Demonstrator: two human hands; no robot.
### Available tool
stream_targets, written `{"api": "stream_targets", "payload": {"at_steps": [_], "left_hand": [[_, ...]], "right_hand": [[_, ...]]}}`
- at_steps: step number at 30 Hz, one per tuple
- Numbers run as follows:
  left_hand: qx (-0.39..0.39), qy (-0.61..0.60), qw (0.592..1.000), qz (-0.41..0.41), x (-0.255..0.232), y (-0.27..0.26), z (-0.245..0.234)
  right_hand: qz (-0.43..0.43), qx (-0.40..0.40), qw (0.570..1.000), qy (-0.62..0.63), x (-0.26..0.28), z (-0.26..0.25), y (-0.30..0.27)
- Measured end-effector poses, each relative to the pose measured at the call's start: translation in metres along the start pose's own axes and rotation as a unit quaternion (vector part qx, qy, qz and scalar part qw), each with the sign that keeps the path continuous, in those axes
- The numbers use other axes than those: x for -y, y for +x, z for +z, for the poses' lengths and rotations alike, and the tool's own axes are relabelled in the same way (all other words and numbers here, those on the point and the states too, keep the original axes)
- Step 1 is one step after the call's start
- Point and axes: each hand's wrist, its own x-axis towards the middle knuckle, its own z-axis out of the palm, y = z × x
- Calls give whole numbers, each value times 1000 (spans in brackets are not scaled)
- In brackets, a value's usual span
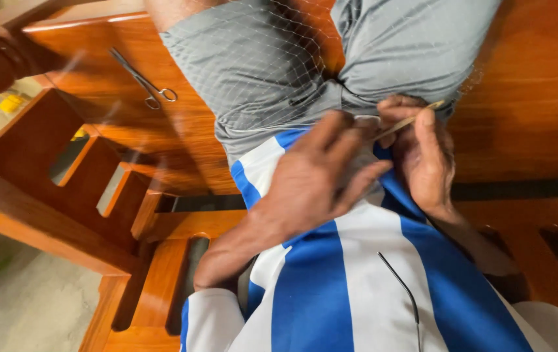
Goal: A person is sitting on a wooden bench, using a net-making needle and scissors to repair or weave a fine mesh fishing net.
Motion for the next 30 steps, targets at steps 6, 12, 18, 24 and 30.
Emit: {"api": "stream_targets", "payload": {"at_steps": [6,12,18,24,30], "left_hand": [[-355,84,931,-8,123,-17,-48],[-479,190,830,-213,266,-52,-43],[-466,205,835,-210,251,-54,-59],[-498,218,795,-269,273,-57,-56],[-606,8,775,-180,245,-54,-55]], "right_hand": [[84,-11,970,229,-12,-2,5],[10,14,970,244,-34,-11,6],[39,35,958,282,-28,-12,4],[54,60,952,296,-24,-14,4],[98,57,950,292,-33,-21,6]]}}
